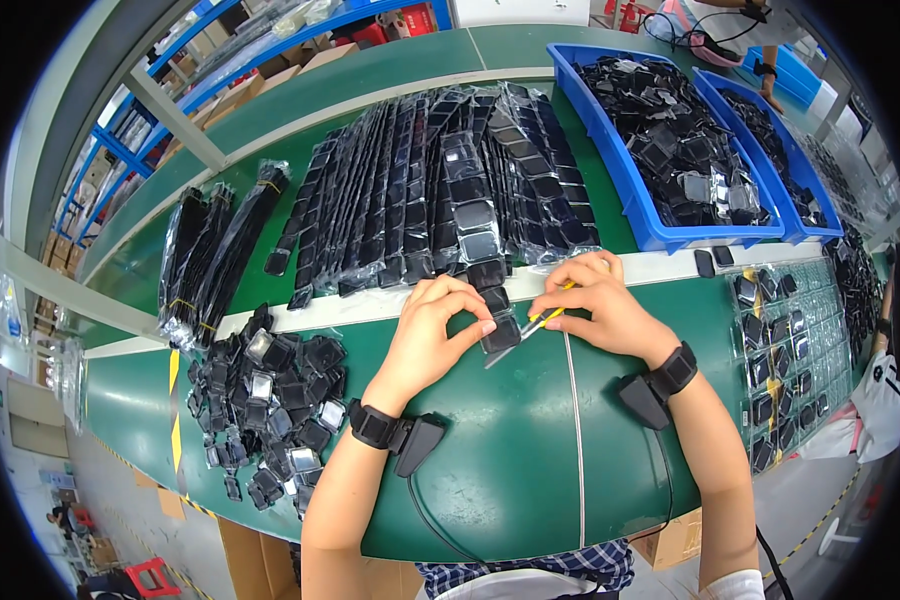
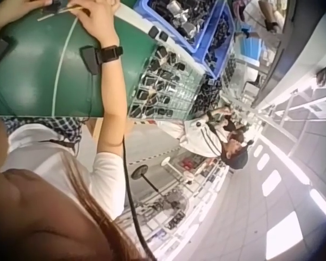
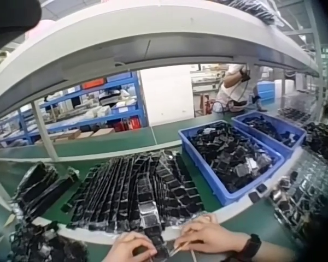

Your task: The person separates small black screens from a plastic strip using shears and places them on the table. After cutting several screens, they gather the loose components by hand and drop them into a cardboard box before starting on a new strip.

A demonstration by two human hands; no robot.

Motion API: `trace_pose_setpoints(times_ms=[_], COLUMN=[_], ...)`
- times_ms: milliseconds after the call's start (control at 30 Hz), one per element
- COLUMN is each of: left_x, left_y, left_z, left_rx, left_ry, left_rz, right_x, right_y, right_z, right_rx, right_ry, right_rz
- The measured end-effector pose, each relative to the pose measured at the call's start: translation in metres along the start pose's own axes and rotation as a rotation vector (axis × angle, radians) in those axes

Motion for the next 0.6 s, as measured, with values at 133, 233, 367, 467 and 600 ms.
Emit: trace_pose_setpoints(times_ms=[133, 233, 367, 467, 600], left_x=[0.0, -0.002, -0.008, 0.012, 0.039], left_y=[0.006, 0.016, 0.041, 0.044, 0.03], left_z=[0.002, 0.006, 0.014, 0.011, 0.008], left_rx=[0.015, -0.037, -0.138, -0.171, -0.131], left_ry=[-0.012, -0.003, 0.026, 0.089, -0.114], left_rz=[0.019, 0.07, -0.104, -0.116, -0.236], right_x=[0.01, 0.019, 0.021, 0.023, 0.022], right_y=[0.015, 0.018, 0.025, 0.028, 0.028], right_z=[0.014, 0.02, 0.021, 0.022, 0.023], right_rx=[-0.063, -0.041, 0.064, 0.149, 0.236], right_ry=[-0.018, -0.062, -0.16, -0.204, -0.224], right_rz=[-0.081, -0.097, -0.058, 0.004, 0.061])
Point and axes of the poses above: each hand's wrist, its own z-axis away from the middle knuckle, its own y-axis out of the back of the hand, x = y × z, the point moved 10 cm from there along -z, towards the middle knuckle, and after that the axes turned 2 degrees about -x, right-handed, at the moved point
